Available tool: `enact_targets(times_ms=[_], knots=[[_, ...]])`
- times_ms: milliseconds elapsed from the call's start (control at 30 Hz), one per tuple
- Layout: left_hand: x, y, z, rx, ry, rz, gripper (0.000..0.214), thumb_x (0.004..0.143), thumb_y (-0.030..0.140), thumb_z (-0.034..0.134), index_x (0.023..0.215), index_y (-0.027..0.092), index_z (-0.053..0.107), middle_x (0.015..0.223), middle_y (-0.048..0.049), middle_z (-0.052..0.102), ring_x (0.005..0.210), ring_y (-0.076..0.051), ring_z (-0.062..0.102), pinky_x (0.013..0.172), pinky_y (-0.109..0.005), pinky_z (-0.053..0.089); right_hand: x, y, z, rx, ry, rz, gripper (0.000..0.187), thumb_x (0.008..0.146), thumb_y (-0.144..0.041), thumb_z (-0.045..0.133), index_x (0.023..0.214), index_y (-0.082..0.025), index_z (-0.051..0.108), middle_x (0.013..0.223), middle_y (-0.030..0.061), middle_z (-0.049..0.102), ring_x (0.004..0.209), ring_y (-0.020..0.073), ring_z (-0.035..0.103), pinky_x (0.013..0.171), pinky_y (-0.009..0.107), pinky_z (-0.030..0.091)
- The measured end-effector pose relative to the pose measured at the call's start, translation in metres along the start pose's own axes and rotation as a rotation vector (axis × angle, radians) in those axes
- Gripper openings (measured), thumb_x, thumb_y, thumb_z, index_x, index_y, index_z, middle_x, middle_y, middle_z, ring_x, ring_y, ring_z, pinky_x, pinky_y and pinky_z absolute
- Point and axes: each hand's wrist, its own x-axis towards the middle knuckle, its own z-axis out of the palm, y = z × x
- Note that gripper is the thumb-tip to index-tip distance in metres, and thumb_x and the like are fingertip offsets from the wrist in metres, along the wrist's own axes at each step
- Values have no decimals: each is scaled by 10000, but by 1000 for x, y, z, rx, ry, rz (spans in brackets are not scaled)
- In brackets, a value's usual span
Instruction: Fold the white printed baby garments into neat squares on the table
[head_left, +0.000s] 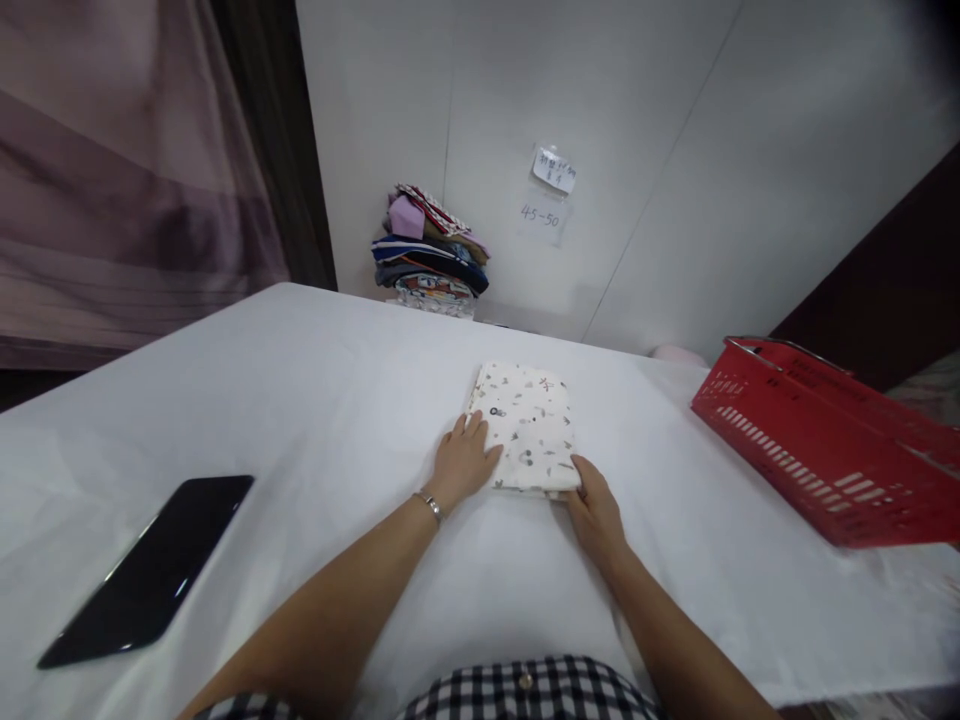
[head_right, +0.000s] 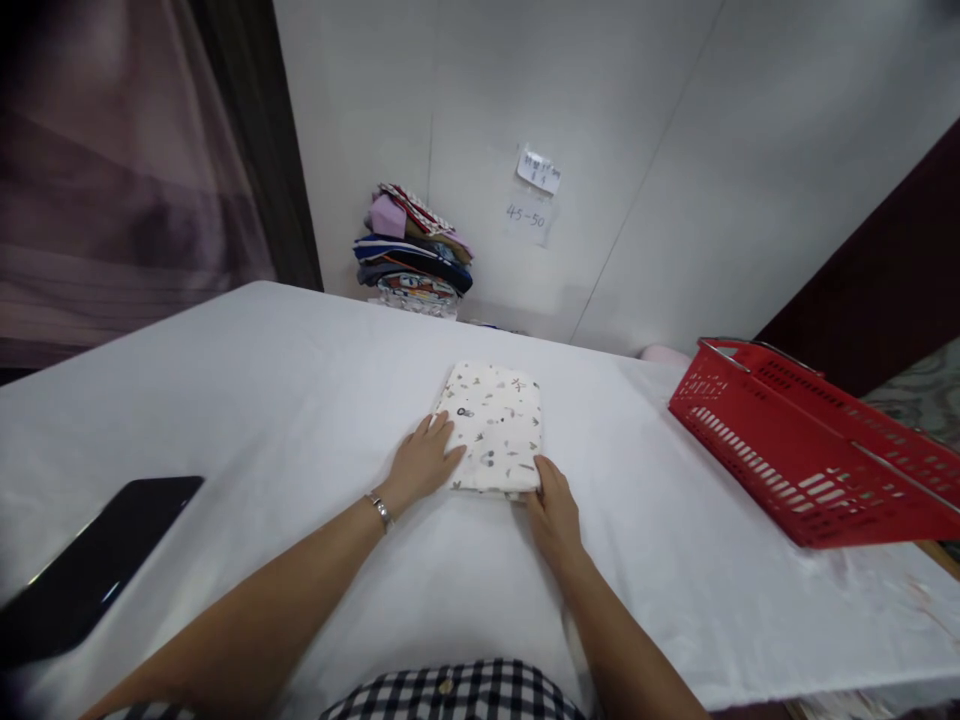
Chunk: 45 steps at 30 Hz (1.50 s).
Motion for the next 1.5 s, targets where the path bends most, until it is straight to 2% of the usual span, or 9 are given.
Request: enact_targets(times_ms=[400,567,667,767,867,1000,1200,1333,1500], knots=[[-1,-1,0,-4,24,-5,529,879,468,308,1312,180,404,1481,-49,260,1346,-271,215,1035,-421,290,-6,8,1,62,-32,-69,422,761,-169,411,1170,-237,490,1183,82,533,1074,233,533,914,407,455],[-3,1,2,2,37,-17,536,872,455,316,1315,169,413,1483,-52,255,1344,-286,212,1040,-437,280,7,21,-16,250,-190,5,408,706,-196,465,1098,-245,566,1135,66,593,970,225,595,803,384,513],[-3,2,4,8,47,-21,538,871,446,322,1321,165,412,1484,-53,253,1342,-291,213,1041,-446,280,31,19,-34,213,-137,29,382,739,-299,505,1108,-261,598,1285,63,524,1181,254,483,881,410,474],[-3,2,5,10,45,-24,554,872,451,317,1328,150,407,1485,-55,248,1344,-294,207,1041,-446,283,70,0,-41,108,-58,32,514,806,-445,469,1279,-245,483,1437,63,352,1331,253,282,950,427,417],[-2,1,4,11,37,-25,560,874,448,314,1337,144,398,1485,-52,247,1346,-288,204,1041,-444,286,119,-22,-29,-8,-61,-33,681,845,-530,376,1411,-162,283,1507,91,163,1386,241,95,1033,440,308],[-3,1,4,21,46,-23,545,874,442,328,1335,160,400,1483,-44,255,1349,-278,199,1043,-449,283,173,-29,13,-273,-150,-22,736,878,-533,262,1433,-58,168,1515,134,58,1389,251,-2,1094,454,115],[-5,0,7,43,61,-18,543,877,442,338,1338,161,400,1475,-46,275,1348,-276,202,1049,-452,267,194,-1,70,-493,-374,52,752,873,-550,255,1428,-47,188,1504,143,135,1381,267,72,1088,437,67],[-4,0,9,39,71,-20,549,877,436,340,1345,155,394,1479,-50,264,1349,-281,196,1050,-460,263,196,8,71,-494,-387,40,750,875,-551,233,1431,-50,180,1509,138,114,1382,263,57,1088,427,64],[-4,0,11,24,58,-26,559,872,441,340,1351,156,391,1485,-43,248,1351,-283,188,1056,-472,251,205,-10,65,-442,-396,-11,755,872,-571,211,1435,-69,175,1516,127,71,1386,259,12,1089,445,46]])
